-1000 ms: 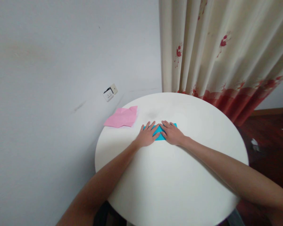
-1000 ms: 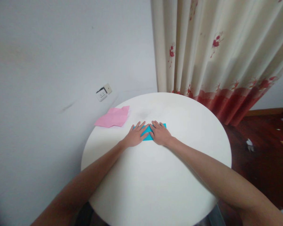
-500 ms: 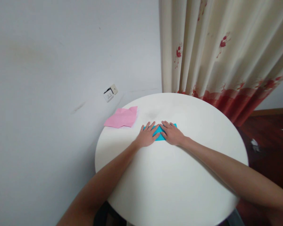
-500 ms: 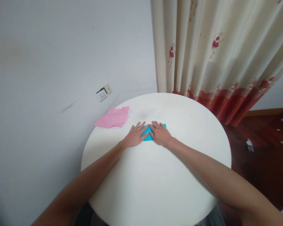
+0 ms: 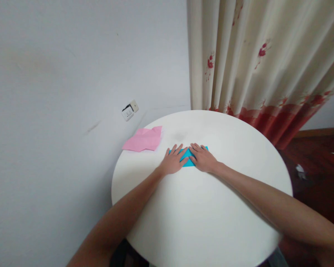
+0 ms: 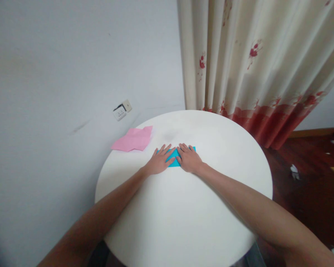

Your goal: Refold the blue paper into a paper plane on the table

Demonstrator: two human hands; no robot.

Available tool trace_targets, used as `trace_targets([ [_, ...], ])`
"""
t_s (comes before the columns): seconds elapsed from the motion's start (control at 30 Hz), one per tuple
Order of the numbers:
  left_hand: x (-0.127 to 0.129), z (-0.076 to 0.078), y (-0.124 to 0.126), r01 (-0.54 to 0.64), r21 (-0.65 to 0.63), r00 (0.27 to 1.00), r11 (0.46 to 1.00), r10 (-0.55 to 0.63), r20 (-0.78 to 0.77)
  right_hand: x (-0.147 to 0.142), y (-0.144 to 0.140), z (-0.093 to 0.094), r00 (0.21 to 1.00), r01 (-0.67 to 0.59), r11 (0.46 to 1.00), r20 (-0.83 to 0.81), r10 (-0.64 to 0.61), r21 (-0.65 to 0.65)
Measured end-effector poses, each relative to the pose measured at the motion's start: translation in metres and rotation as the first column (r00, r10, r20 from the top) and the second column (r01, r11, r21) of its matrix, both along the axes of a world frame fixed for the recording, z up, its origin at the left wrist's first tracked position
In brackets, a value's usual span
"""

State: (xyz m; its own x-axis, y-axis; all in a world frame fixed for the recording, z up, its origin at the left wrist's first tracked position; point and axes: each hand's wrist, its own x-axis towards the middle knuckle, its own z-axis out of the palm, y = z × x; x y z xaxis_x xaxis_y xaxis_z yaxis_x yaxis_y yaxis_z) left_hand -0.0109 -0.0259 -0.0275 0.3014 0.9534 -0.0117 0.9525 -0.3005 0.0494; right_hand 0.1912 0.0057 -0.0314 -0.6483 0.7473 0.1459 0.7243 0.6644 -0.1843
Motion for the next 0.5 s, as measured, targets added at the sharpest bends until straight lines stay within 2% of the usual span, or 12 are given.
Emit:
trace_targets([
  [0.37,-0.001,-0.0024,0.0012,-0.001,0.004,1.0,1.0,0.001,0.005,-0.0001,-0.0005,0.0013,1.0,0.009,1.0,0.01,-0.009,-0.01],
  [0.5,-0.0013,-0.003,0.0017,-0.004,0.0,1.0,1.0,0.004,0.01,0.0009,0.0002,-0.0003,0.998,0.063,0.998,0.021,-0.063,-0.004],
])
